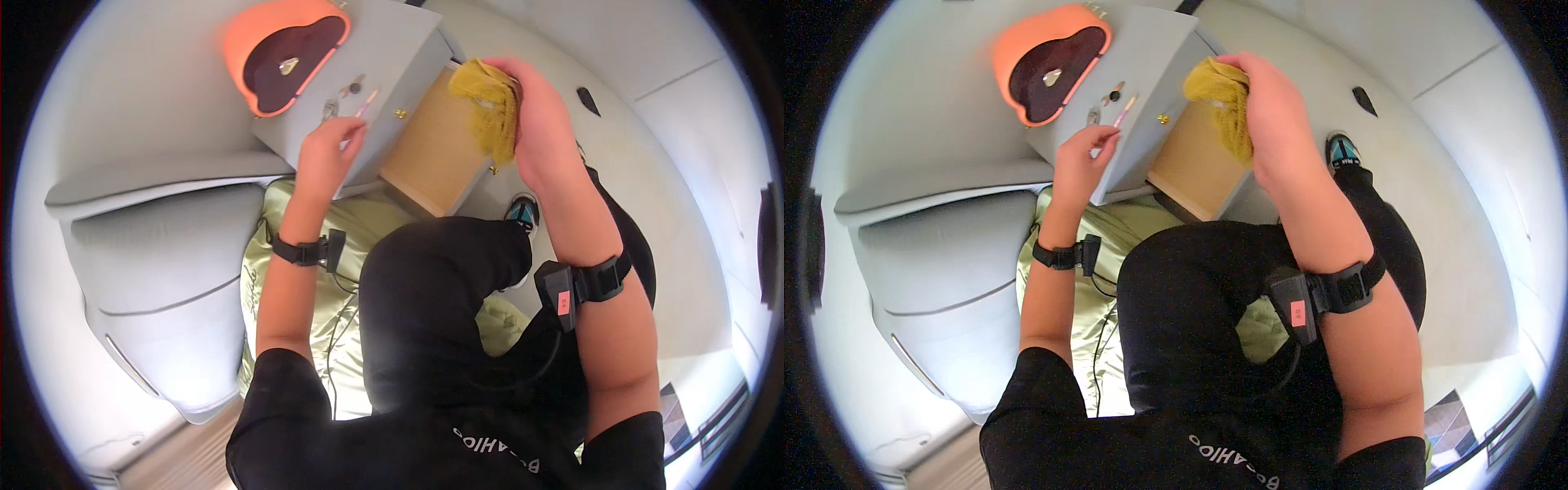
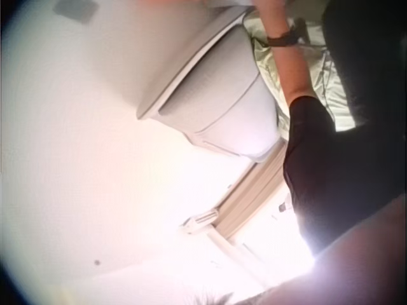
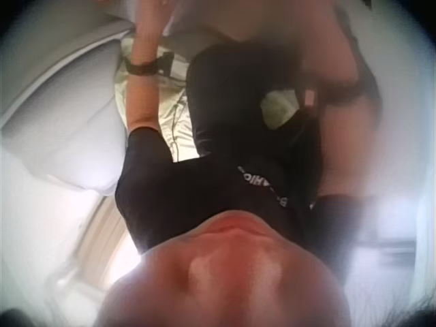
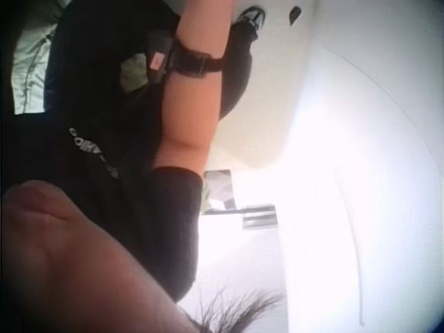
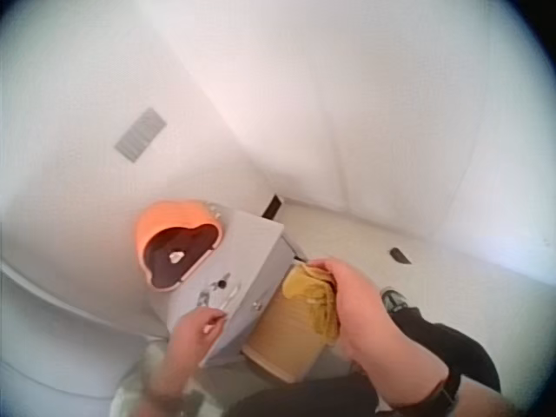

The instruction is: The person wipes the inside of a drawer and the headboard of a bed with a cloth before opening a closet and wiping the shelves and the inside of the door.

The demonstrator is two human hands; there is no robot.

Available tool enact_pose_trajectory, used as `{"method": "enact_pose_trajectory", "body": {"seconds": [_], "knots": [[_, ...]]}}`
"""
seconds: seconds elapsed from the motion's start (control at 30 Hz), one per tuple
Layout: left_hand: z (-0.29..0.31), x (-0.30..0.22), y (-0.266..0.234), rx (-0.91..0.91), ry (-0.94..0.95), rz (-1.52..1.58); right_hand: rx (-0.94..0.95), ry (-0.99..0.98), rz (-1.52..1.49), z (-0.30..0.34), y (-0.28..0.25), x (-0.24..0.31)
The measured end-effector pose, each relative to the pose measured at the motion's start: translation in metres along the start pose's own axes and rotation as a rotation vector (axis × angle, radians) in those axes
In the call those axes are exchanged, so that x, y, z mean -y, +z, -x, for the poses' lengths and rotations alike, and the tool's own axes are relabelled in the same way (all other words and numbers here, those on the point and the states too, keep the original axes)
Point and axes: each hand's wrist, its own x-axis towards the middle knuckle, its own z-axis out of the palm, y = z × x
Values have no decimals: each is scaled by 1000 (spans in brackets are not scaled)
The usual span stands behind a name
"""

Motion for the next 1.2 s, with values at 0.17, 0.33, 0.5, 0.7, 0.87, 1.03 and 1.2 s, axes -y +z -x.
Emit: {"method": "enact_pose_trajectory", "body": {"seconds": [0.17,0.33,0.5,0.7,0.87,1.03,1.2], "knots": [[59,60,-22,-146,-298,-256,46,-10,-60,19,9,-9],[64,86,2,-310,-375,-156,47,-19,-8,10,21,1],[75,96,21,-444,-565,58,64,-56,37,11,17,-2],[83,91,37,-604,-461,16,36,4,-19,9,16,-7],[77,89,39,-639,-431,-57,78,18,2,5,13,-7],[91,95,32,-666,-393,-99,162,45,-51,15,21,-9],[83,86,36,-681,-406,-1,210,272,-308,-9,-19,-25]]}}
